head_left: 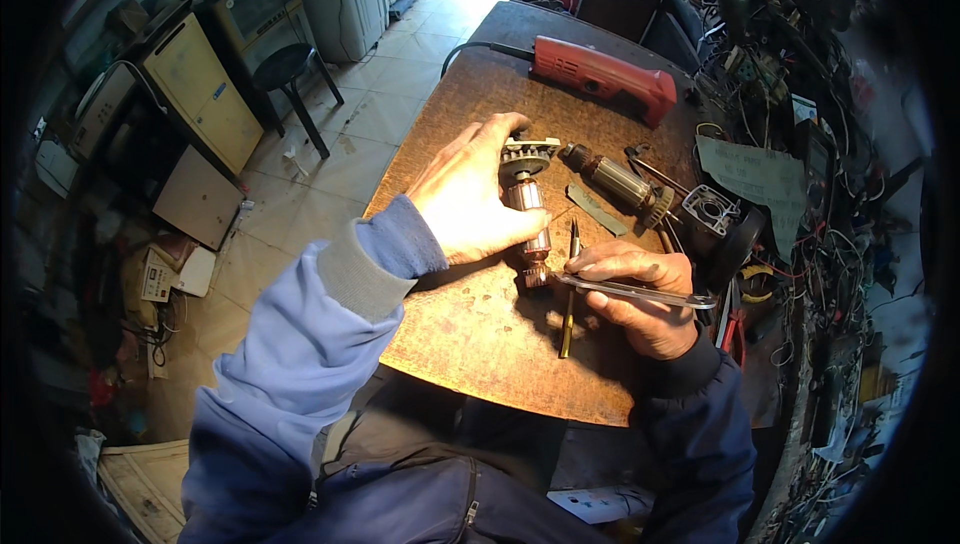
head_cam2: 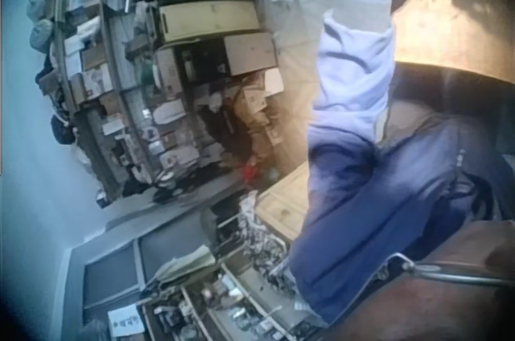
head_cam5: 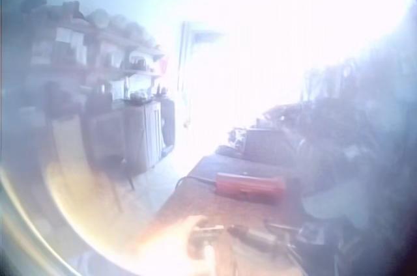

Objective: The person uses a pencil to mark a cylindrical motor component, then retrieves pliers from a drawer and uses them to adjust a small part on the motor. The work occurs at a cluttered workbench with various tools and electronic parts visible.

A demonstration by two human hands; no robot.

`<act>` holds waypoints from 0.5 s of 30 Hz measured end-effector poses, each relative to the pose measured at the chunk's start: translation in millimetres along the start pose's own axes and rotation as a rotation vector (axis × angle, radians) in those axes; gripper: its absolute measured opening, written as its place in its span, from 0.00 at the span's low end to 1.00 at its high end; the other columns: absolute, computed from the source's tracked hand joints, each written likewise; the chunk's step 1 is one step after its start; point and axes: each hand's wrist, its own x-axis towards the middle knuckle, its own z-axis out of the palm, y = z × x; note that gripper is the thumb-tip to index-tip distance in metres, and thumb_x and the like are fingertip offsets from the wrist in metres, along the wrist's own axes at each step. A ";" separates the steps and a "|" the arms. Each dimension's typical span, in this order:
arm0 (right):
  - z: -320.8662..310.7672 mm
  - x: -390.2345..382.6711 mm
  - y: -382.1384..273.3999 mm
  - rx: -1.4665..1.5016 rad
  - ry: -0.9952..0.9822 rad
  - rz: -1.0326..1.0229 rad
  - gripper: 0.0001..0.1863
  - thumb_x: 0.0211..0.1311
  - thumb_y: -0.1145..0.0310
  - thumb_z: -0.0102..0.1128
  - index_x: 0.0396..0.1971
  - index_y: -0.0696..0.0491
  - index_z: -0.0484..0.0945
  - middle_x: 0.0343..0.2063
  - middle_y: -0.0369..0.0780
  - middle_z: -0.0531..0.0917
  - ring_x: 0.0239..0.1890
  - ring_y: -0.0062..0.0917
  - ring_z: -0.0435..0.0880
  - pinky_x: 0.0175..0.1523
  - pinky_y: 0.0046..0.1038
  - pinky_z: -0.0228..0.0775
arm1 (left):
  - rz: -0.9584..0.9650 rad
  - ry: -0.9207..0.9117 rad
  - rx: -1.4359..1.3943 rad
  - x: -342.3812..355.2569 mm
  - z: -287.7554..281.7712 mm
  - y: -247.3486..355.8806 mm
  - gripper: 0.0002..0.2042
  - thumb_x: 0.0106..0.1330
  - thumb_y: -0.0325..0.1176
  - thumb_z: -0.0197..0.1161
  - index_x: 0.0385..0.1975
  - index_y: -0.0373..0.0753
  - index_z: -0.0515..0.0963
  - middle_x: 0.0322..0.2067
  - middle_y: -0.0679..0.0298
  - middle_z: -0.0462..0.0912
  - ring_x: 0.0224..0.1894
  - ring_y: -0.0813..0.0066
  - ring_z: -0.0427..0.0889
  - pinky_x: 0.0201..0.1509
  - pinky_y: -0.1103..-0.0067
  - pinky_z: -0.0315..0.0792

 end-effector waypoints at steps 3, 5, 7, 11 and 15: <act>0.4 -0.1 -0.2 -0.004 -0.031 0.034 0.13 0.56 0.81 0.72 0.42 0.61 0.86 0.43 0.47 0.87 0.48 0.31 0.86 0.55 0.30 0.78 | 0.056 0.070 0.015 1.1 8.6 -5.8 0.39 0.51 0.36 0.75 0.64 0.31 0.64 0.45 0.50 0.79 0.43 0.72 0.83 0.45 0.73 0.79; 1.3 -1.5 -2.6 0.000 -0.045 0.057 0.12 0.56 0.82 0.72 0.42 0.61 0.86 0.43 0.47 0.87 0.48 0.31 0.86 0.55 0.30 0.78 | 0.073 0.048 -0.002 1.4 9.2 -5.2 0.38 0.52 0.34 0.75 0.62 0.31 0.65 0.45 0.51 0.78 0.44 0.72 0.82 0.46 0.74 0.80; 3.2 -5.5 -6.4 0.029 -0.025 0.073 0.12 0.56 0.82 0.72 0.42 0.61 0.86 0.43 0.47 0.86 0.48 0.30 0.86 0.55 0.30 0.78 | 0.046 -0.049 -0.079 4.3 3.2 0.2 0.36 0.52 0.31 0.75 0.61 0.32 0.65 0.46 0.52 0.78 0.46 0.72 0.82 0.48 0.74 0.80; 3.6 -11.6 -10.3 0.048 -0.025 0.085 0.12 0.57 0.83 0.70 0.42 0.61 0.86 0.42 0.47 0.86 0.46 0.29 0.86 0.53 0.29 0.79 | -0.181 -0.231 -0.572 4.2 -2.6 0.4 0.36 0.53 0.21 0.76 0.62 0.34 0.65 0.50 0.55 0.77 0.48 0.68 0.81 0.53 0.72 0.81; 5.6 -8.7 -10.0 -0.055 -0.054 -0.012 0.12 0.59 0.83 0.69 0.43 0.62 0.85 0.42 0.47 0.86 0.46 0.29 0.86 0.51 0.27 0.79 | -0.103 -0.250 -0.628 8.7 -0.4 -11.7 0.37 0.54 0.24 0.78 0.64 0.33 0.63 0.52 0.55 0.76 0.49 0.68 0.82 0.55 0.72 0.81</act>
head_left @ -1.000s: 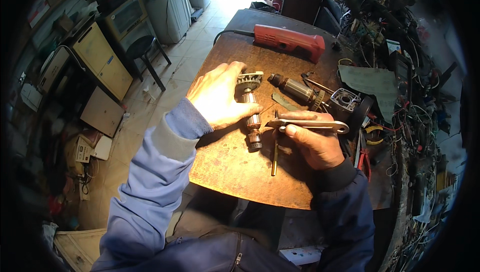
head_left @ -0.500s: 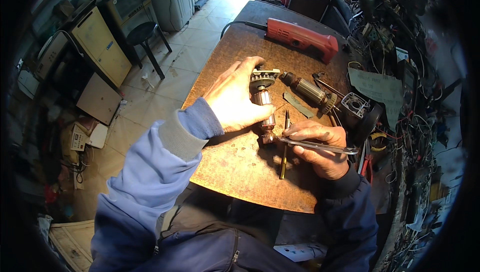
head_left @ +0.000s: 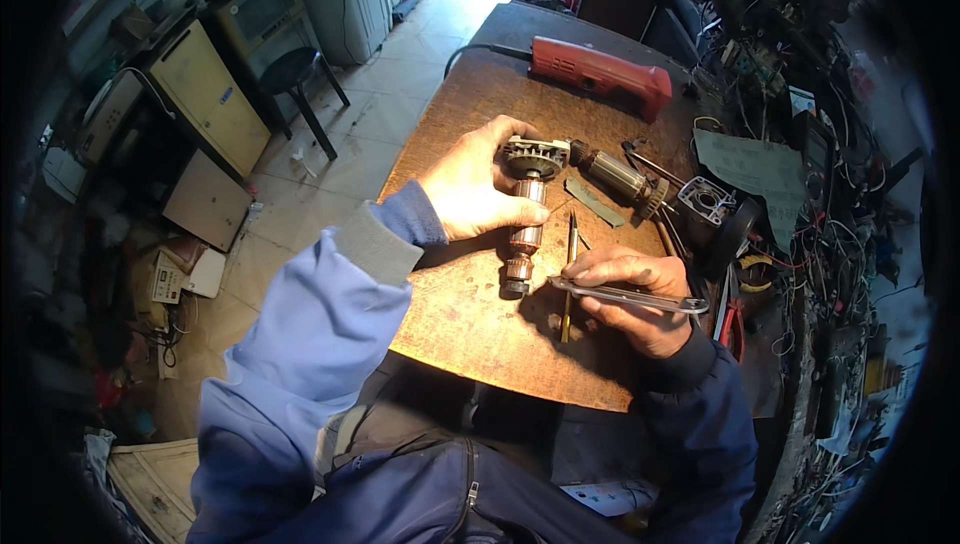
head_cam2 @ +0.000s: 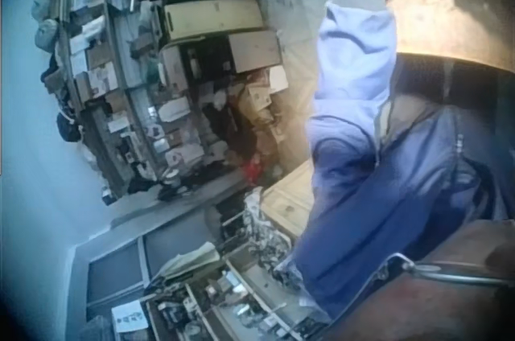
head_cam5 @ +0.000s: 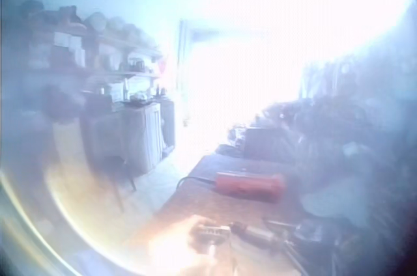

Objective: The person uses a pencil to mark a cylindrical motor component, then retrieves pliers from a drawer and uses them to adjust a small part on the motor. The work occurs at a cluttered workbench with various tools and electronic parts visible.

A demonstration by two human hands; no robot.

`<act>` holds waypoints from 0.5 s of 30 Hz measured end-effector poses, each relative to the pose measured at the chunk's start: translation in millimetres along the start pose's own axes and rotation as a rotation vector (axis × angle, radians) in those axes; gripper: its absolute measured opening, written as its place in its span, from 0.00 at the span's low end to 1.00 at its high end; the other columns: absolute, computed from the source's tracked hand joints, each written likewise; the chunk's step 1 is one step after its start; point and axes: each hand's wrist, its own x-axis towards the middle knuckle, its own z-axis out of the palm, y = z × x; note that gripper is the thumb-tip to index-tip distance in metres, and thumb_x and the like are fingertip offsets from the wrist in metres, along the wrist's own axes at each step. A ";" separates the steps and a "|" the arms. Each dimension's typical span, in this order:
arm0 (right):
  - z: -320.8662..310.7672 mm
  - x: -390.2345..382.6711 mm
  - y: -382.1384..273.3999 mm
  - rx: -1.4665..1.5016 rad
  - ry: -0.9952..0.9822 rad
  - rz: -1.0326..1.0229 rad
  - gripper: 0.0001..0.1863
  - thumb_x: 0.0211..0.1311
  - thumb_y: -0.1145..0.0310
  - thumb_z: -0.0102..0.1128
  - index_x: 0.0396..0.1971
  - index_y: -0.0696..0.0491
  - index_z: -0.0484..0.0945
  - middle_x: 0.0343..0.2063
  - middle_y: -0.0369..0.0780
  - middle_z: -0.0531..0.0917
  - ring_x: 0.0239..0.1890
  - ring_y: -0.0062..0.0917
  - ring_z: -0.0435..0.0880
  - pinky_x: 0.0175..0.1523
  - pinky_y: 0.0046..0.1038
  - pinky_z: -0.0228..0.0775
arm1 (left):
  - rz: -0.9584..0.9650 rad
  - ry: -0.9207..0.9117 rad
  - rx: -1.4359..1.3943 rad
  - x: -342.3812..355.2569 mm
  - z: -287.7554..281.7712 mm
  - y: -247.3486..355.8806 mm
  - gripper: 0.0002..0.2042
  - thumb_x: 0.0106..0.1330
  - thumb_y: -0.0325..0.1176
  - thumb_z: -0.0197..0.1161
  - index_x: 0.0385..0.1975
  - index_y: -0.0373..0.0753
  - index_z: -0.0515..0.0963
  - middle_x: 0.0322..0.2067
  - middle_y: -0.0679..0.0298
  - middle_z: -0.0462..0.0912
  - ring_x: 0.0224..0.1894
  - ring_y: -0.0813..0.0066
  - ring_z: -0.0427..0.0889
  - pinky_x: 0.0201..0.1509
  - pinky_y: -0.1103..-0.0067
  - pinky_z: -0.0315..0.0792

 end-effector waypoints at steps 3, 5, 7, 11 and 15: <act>5.6 1.7 -4.8 -0.050 0.014 -0.001 0.11 0.60 0.82 0.70 0.43 0.62 0.85 0.42 0.46 0.86 0.47 0.28 0.86 0.52 0.27 0.78 | -0.006 -0.038 0.007 4.1 -3.0 -1.3 0.38 0.54 0.24 0.78 0.64 0.33 0.63 0.52 0.55 0.76 0.51 0.69 0.81 0.56 0.72 0.80; 6.6 1.9 -7.1 -0.052 0.033 0.037 0.11 0.61 0.81 0.69 0.44 0.62 0.85 0.43 0.46 0.87 0.47 0.27 0.86 0.53 0.27 0.78 | 0.006 -0.075 -0.019 5.9 -5.8 -1.2 0.37 0.55 0.25 0.78 0.64 0.33 0.63 0.53 0.56 0.76 0.51 0.70 0.81 0.58 0.73 0.79; 5.9 1.3 -2.2 -0.017 0.054 0.095 0.11 0.62 0.80 0.68 0.45 0.62 0.85 0.43 0.45 0.87 0.47 0.26 0.85 0.54 0.26 0.77 | 0.014 -0.075 -0.002 4.0 -4.6 0.1 0.37 0.56 0.25 0.77 0.64 0.33 0.63 0.53 0.56 0.75 0.51 0.70 0.81 0.58 0.73 0.79; 9.4 3.7 -2.6 0.008 0.098 0.155 0.12 0.64 0.80 0.66 0.47 0.61 0.85 0.45 0.45 0.87 0.47 0.25 0.85 0.53 0.25 0.77 | -0.012 -0.069 0.049 5.2 -3.4 0.2 0.36 0.55 0.26 0.78 0.63 0.34 0.65 0.53 0.58 0.75 0.51 0.70 0.80 0.58 0.73 0.78; 13.6 6.0 -4.6 -0.056 0.054 0.087 0.12 0.65 0.79 0.66 0.48 0.62 0.84 0.44 0.45 0.86 0.46 0.26 0.85 0.52 0.25 0.78 | 0.059 -0.064 0.046 7.8 -3.0 -9.8 0.37 0.54 0.27 0.80 0.63 0.34 0.66 0.54 0.58 0.75 0.53 0.69 0.78 0.60 0.72 0.77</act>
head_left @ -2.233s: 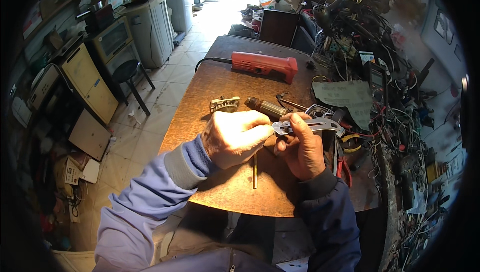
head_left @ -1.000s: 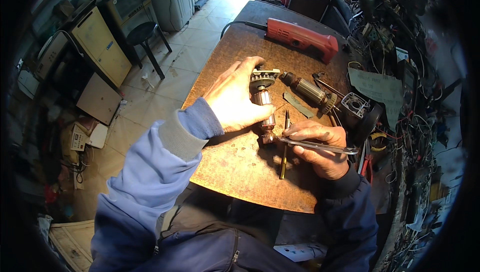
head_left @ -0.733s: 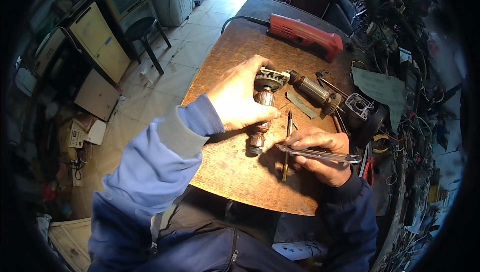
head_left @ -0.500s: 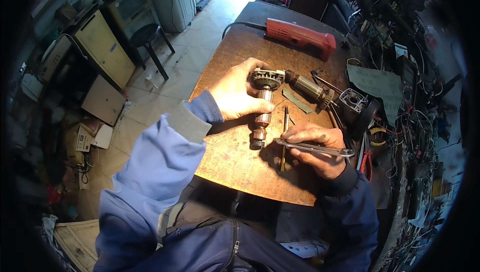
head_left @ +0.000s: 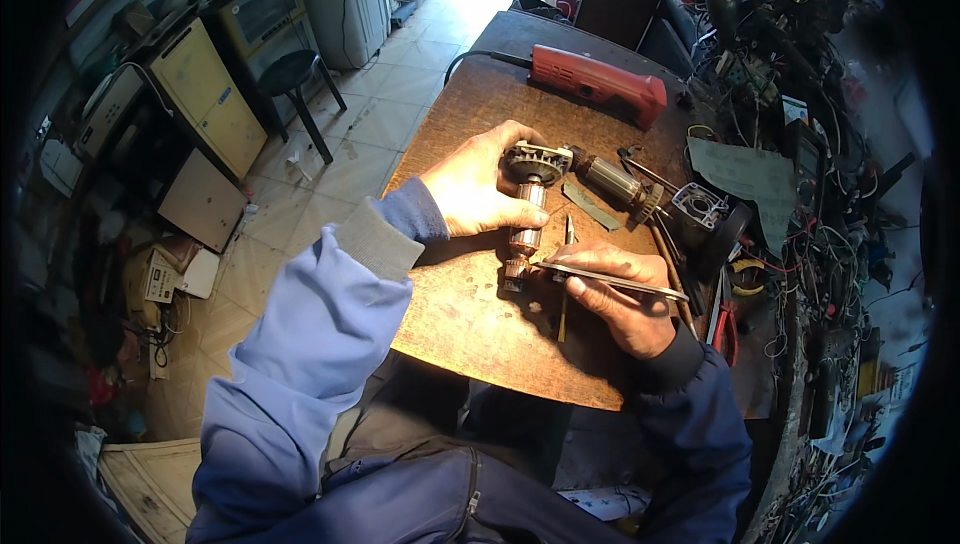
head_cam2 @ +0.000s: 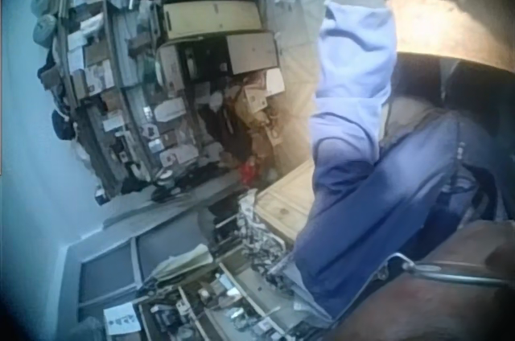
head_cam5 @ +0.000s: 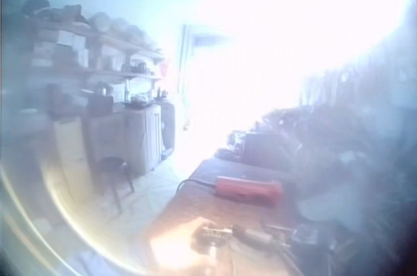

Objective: The person uses a pencil to mark a cylindrical motor component, then retrieves pliers from a drawer and uses them to adjust a small part on the motor. The work occurs at a cluttered workbench with various tools and electronic parts visible.

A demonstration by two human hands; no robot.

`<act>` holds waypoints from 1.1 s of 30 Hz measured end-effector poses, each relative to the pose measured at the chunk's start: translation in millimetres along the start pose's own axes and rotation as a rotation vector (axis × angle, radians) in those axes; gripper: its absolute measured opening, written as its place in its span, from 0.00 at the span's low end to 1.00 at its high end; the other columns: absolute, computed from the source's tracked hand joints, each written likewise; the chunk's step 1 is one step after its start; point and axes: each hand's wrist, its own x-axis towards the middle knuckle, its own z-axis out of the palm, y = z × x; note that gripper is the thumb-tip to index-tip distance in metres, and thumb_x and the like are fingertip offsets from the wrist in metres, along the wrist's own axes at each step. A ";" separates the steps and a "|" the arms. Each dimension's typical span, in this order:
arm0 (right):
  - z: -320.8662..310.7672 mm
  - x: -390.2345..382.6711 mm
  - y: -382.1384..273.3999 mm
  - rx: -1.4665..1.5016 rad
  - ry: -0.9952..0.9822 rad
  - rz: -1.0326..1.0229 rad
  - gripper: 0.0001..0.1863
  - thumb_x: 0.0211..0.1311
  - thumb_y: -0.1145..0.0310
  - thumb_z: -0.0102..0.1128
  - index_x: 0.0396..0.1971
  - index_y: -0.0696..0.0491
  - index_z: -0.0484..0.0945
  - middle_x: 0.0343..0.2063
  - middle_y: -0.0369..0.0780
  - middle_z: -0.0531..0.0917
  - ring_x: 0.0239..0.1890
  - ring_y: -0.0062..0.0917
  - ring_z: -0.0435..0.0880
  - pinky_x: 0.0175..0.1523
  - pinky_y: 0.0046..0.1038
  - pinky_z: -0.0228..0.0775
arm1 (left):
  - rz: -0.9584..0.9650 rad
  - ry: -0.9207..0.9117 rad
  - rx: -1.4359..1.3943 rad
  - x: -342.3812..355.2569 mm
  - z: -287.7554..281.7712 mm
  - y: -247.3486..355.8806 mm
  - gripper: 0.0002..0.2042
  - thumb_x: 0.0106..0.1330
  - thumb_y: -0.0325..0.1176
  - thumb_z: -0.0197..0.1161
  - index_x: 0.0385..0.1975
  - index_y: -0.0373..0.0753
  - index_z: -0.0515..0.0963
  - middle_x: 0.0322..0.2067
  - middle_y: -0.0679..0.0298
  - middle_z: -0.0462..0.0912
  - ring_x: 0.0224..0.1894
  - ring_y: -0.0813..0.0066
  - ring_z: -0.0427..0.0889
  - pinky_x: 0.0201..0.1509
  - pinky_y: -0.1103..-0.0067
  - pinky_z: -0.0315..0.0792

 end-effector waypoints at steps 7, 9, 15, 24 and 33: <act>5.3 1.0 1.5 -0.188 0.008 -0.118 0.13 0.64 0.79 0.67 0.48 0.59 0.85 0.43 0.46 0.87 0.44 0.29 0.87 0.49 0.26 0.80 | 0.049 0.056 0.031 -2.4 1.8 -0.1 0.34 0.53 0.27 0.79 0.59 0.31 0.66 0.38 0.60 0.82 0.43 0.73 0.82 0.53 0.74 0.79; 6.9 1.2 8.8 -0.268 0.005 -0.243 0.14 0.61 0.80 0.68 0.48 0.58 0.85 0.43 0.47 0.87 0.41 0.31 0.88 0.46 0.27 0.81 | 0.073 0.074 0.025 -1.2 1.9 -2.5 0.35 0.53 0.27 0.79 0.59 0.30 0.66 0.38 0.60 0.82 0.43 0.73 0.82 0.53 0.73 0.79; 9.1 -1.7 1.7 -0.305 -0.005 -0.226 0.16 0.61 0.82 0.66 0.49 0.58 0.84 0.43 0.48 0.87 0.41 0.32 0.89 0.45 0.26 0.81 | -0.033 0.030 0.033 -1.2 0.3 4.1 0.37 0.52 0.26 0.80 0.61 0.32 0.66 0.53 0.57 0.75 0.53 0.68 0.79 0.60 0.71 0.77; 6.9 -0.7 6.2 -0.323 -0.010 -0.270 0.17 0.59 0.83 0.68 0.49 0.58 0.84 0.44 0.49 0.86 0.42 0.35 0.89 0.45 0.28 0.82 | -0.019 0.036 0.030 -0.2 2.3 5.1 0.37 0.51 0.26 0.80 0.61 0.32 0.67 0.51 0.58 0.76 0.51 0.69 0.79 0.59 0.71 0.78; 13.4 -6.1 7.9 -0.376 0.019 -0.201 0.16 0.62 0.82 0.64 0.50 0.58 0.84 0.42 0.48 0.88 0.34 0.26 0.89 0.36 0.22 0.81 | -0.047 0.041 0.048 -1.0 1.7 5.2 0.37 0.51 0.26 0.80 0.61 0.32 0.67 0.48 0.59 0.79 0.49 0.70 0.80 0.58 0.71 0.78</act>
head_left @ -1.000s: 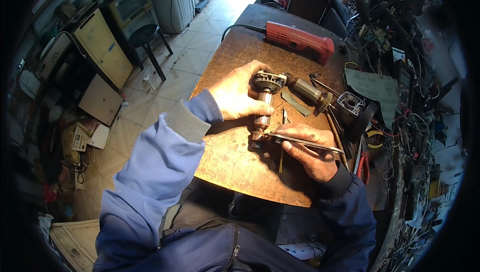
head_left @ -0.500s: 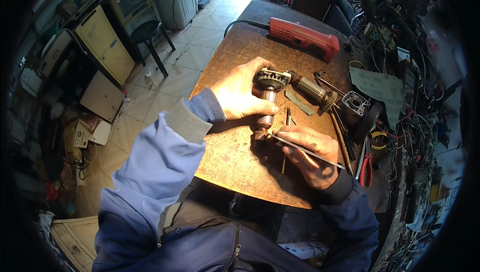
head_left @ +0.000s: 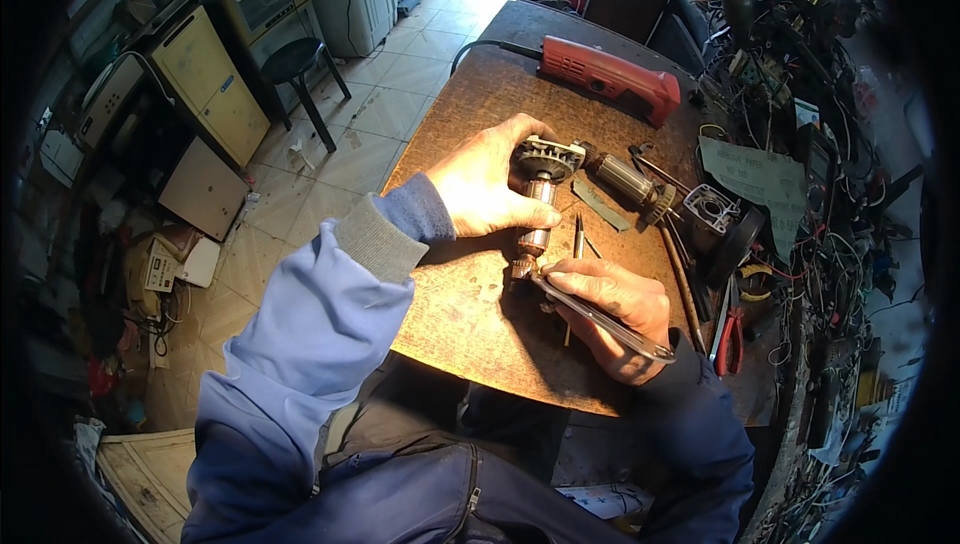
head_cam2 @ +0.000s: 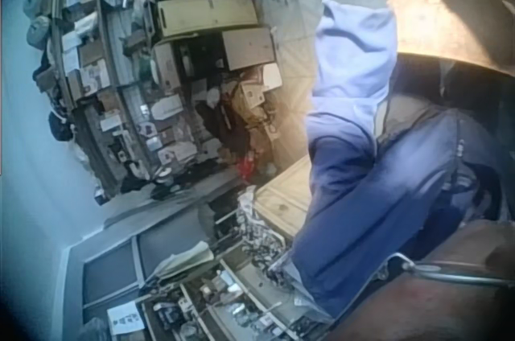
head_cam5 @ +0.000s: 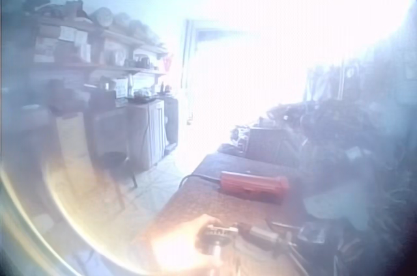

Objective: The person uses a pencil to mark a cylindrical motor component, then retrieves pliers from a drawer and uses them to adjust a small part on the motor. The work occurs at a cluttered workbench with various tools and electronic parts visible.

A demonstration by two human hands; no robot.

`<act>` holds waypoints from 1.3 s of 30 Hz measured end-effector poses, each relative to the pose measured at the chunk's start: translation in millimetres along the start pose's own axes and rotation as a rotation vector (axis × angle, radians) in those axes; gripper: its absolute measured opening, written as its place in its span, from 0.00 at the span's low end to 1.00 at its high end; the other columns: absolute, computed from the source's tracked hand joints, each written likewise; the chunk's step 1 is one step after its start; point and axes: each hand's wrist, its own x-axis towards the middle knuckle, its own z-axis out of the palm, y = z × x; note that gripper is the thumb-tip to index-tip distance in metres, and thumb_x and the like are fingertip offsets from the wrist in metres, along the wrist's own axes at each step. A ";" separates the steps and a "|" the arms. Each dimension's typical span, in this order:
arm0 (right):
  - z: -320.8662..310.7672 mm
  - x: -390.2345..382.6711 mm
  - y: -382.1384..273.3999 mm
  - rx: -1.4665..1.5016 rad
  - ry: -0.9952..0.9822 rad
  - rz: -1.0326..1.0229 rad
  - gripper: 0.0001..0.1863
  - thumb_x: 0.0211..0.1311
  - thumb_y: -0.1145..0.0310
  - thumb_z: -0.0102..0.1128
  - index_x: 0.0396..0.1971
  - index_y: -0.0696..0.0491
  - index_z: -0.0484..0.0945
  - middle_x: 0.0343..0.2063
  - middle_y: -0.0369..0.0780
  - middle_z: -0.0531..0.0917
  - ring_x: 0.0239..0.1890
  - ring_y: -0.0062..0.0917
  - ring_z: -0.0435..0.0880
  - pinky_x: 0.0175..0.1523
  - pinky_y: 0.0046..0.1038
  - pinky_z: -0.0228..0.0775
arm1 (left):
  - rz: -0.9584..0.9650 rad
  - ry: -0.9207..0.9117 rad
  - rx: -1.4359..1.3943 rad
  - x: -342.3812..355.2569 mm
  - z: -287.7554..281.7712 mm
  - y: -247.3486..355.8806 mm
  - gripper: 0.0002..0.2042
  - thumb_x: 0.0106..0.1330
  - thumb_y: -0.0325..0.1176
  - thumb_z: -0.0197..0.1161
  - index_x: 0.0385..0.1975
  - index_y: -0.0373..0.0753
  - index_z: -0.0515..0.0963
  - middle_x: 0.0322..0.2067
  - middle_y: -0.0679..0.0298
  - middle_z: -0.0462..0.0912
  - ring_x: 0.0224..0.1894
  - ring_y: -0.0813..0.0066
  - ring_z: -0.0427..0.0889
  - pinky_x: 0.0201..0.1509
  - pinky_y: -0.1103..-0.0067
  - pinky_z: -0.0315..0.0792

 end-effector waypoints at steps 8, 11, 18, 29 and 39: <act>-1.5 -1.4 2.2 0.015 -0.033 -0.020 0.16 0.62 0.80 0.63 0.51 0.58 0.84 0.44 0.48 0.87 0.32 0.25 0.89 0.35 0.22 0.80 | 0.023 0.004 -0.016 0.4 0.3 -2.4 0.37 0.51 0.27 0.80 0.61 0.32 0.67 0.48 0.58 0.78 0.49 0.70 0.80 0.58 0.71 0.77; -3.1 -0.8 2.6 -0.010 -0.044 -0.038 0.17 0.60 0.80 0.63 0.50 0.59 0.84 0.45 0.49 0.87 0.35 0.29 0.90 0.37 0.25 0.81 | 0.023 0.003 -0.033 0.0 1.1 -1.7 0.36 0.52 0.27 0.80 0.61 0.32 0.67 0.49 0.58 0.78 0.50 0.70 0.80 0.58 0.71 0.77; -5.4 1.5 1.7 -0.019 -0.068 -0.088 0.18 0.56 0.81 0.65 0.48 0.59 0.84 0.44 0.51 0.87 0.41 0.39 0.90 0.43 0.30 0.82 | 0.032 0.004 -0.016 -0.2 0.6 -1.7 0.36 0.52 0.27 0.79 0.61 0.32 0.67 0.49 0.58 0.78 0.50 0.70 0.80 0.58 0.70 0.78; -7.5 1.6 -4.2 0.171 0.034 0.008 0.14 0.63 0.81 0.65 0.48 0.60 0.85 0.41 0.48 0.87 0.39 0.28 0.89 0.43 0.24 0.81 | -0.001 -0.019 -0.032 -0.4 -0.6 -0.8 0.36 0.52 0.26 0.79 0.61 0.32 0.66 0.51 0.58 0.76 0.51 0.69 0.79 0.59 0.71 0.77; -5.6 4.5 2.5 0.110 0.011 -0.002 0.14 0.62 0.79 0.68 0.48 0.59 0.85 0.43 0.50 0.87 0.44 0.36 0.89 0.49 0.30 0.80 | 0.082 0.002 -0.021 0.9 -0.7 -5.2 0.35 0.53 0.28 0.79 0.59 0.30 0.66 0.36 0.60 0.83 0.42 0.73 0.82 0.52 0.74 0.79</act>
